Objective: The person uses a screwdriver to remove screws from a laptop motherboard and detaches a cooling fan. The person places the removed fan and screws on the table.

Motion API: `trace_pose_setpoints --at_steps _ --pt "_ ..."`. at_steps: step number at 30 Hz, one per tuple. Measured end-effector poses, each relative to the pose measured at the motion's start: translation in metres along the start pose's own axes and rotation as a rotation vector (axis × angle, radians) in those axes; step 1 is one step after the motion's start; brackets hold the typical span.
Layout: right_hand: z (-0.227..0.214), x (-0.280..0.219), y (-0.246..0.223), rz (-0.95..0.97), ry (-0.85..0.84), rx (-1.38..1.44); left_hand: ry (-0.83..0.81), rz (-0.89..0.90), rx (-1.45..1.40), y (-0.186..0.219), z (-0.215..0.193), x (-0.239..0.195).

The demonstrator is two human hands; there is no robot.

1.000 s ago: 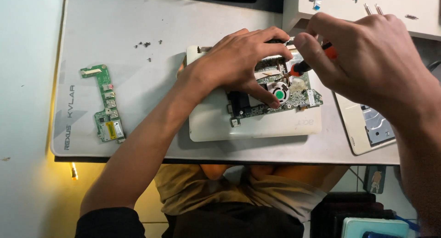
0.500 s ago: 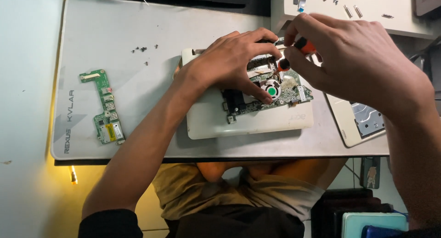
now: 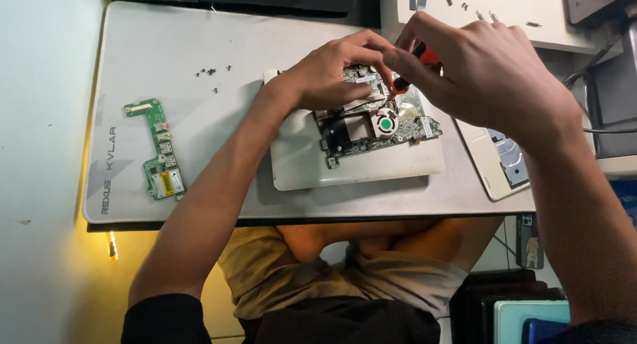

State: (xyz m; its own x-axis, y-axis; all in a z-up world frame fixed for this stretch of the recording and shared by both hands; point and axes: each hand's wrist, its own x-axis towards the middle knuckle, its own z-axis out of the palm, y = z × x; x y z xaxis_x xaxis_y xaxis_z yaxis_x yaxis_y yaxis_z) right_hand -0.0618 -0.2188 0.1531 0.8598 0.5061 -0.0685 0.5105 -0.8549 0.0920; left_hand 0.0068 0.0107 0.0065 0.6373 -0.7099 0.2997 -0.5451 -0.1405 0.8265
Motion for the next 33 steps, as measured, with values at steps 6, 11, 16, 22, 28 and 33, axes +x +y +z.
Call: trace_pose_setpoints --at_steps 6,11,16,22,28,33 --pt "-0.004 -0.001 -0.006 -0.007 0.004 0.081 -0.037 -0.109 0.085 0.001 0.000 0.001" --pt "0.003 0.000 0.001 0.045 -0.004 -0.058 -0.055 -0.140 0.104 0.004 0.001 0.001" --pt "0.000 0.001 -0.002 0.024 -0.013 0.038 -0.068 -0.197 0.138 0.010 0.001 0.001" --pt "0.010 0.003 0.003 -0.021 0.059 0.093 -0.088 -0.150 0.213 0.005 0.003 0.002" --pt "0.011 0.006 0.006 0.016 0.039 0.054 -0.071 -0.154 0.184 0.009 0.003 0.002" --pt "0.009 0.003 0.009 -0.068 0.026 0.149 -0.088 -0.149 0.229 0.002 0.005 0.004"
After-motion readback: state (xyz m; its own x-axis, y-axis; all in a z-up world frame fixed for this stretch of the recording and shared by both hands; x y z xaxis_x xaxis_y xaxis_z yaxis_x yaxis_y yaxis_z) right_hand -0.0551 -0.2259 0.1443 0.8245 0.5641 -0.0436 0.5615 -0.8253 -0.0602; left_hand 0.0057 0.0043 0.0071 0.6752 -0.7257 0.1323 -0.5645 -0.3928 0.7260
